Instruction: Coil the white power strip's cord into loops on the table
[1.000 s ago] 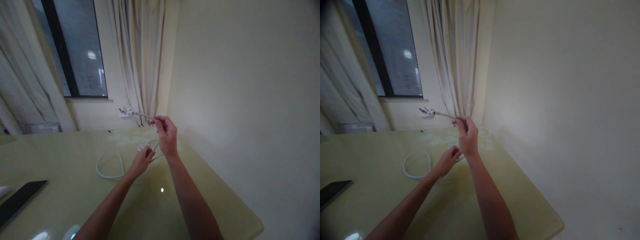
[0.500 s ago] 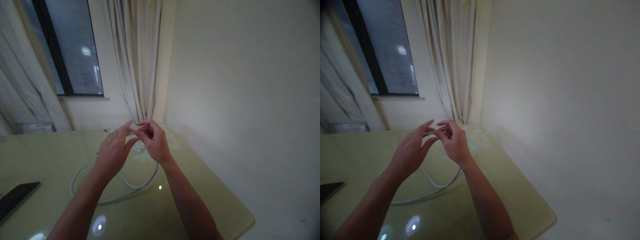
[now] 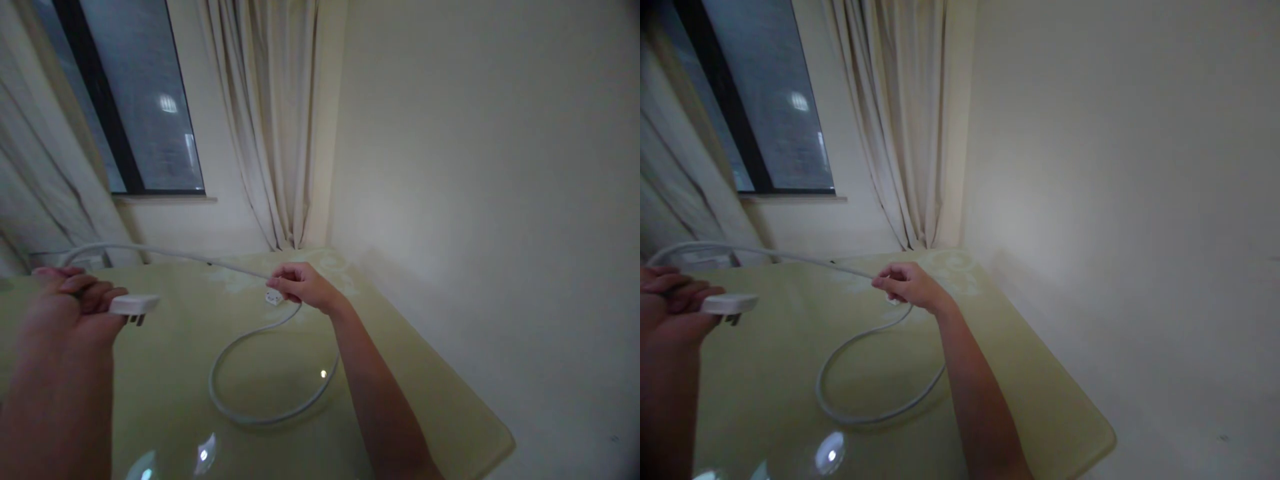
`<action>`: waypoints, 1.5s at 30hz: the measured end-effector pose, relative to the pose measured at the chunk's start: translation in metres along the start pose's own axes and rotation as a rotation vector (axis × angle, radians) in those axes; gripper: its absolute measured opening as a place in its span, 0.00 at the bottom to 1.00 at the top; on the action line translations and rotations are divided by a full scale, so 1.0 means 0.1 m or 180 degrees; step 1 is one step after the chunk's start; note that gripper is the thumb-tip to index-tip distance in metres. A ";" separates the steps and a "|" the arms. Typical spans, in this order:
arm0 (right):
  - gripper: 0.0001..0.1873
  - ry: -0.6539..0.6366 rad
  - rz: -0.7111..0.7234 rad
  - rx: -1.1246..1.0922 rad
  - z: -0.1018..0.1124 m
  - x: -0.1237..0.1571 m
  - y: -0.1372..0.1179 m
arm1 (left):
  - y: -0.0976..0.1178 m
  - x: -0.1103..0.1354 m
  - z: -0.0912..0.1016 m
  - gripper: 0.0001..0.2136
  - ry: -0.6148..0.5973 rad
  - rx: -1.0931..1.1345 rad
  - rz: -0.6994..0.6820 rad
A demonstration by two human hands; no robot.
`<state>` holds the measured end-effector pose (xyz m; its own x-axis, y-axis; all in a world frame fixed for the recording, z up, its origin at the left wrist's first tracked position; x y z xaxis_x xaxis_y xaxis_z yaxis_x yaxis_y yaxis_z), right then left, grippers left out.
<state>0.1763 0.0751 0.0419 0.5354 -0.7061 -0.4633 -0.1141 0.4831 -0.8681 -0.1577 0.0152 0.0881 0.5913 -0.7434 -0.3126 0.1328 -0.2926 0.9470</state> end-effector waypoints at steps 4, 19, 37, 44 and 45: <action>0.22 0.0741 0.0264 0.1495 0.27 -0.01 -0.07 | -0.15 0.01 -0.08 0.21 0.0000 0.0619 0.0566; 0.09 -0.0428 0.0406 0.3695 -0.59 0.03 -0.30 | -0.26 0.93 -1.40 0.14 -0.1627 -0.2815 -0.0546; 0.15 0.0537 0.0964 0.1888 0.25 0.14 -0.49 | -0.31 0.13 -0.40 0.16 -0.0289 -0.1314 0.0395; 0.19 0.0284 0.0887 0.3122 -0.19 0.03 -0.43 | -0.27 0.72 -1.38 0.19 -0.1622 -0.1616 -0.0601; 0.19 0.0266 0.0844 0.3172 -0.20 0.03 -0.42 | -0.29 0.78 -1.45 0.19 -0.1809 -0.1555 -0.0651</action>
<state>0.1658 0.0422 0.0733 0.5301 -0.5299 -0.6620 0.5452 0.8109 -0.2126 0.0002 0.0528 0.0471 0.0362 -0.9361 -0.3497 0.6090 -0.2568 0.7504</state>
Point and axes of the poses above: each hand's wrist, its own x-axis away from the middle knuckle, its own z-axis out of the back of the hand, y = z × x, the point moved 5 cm from there along -x, towards the middle knuckle, and after that the axes turned 11 degrees about z, right-handed, at the moved point
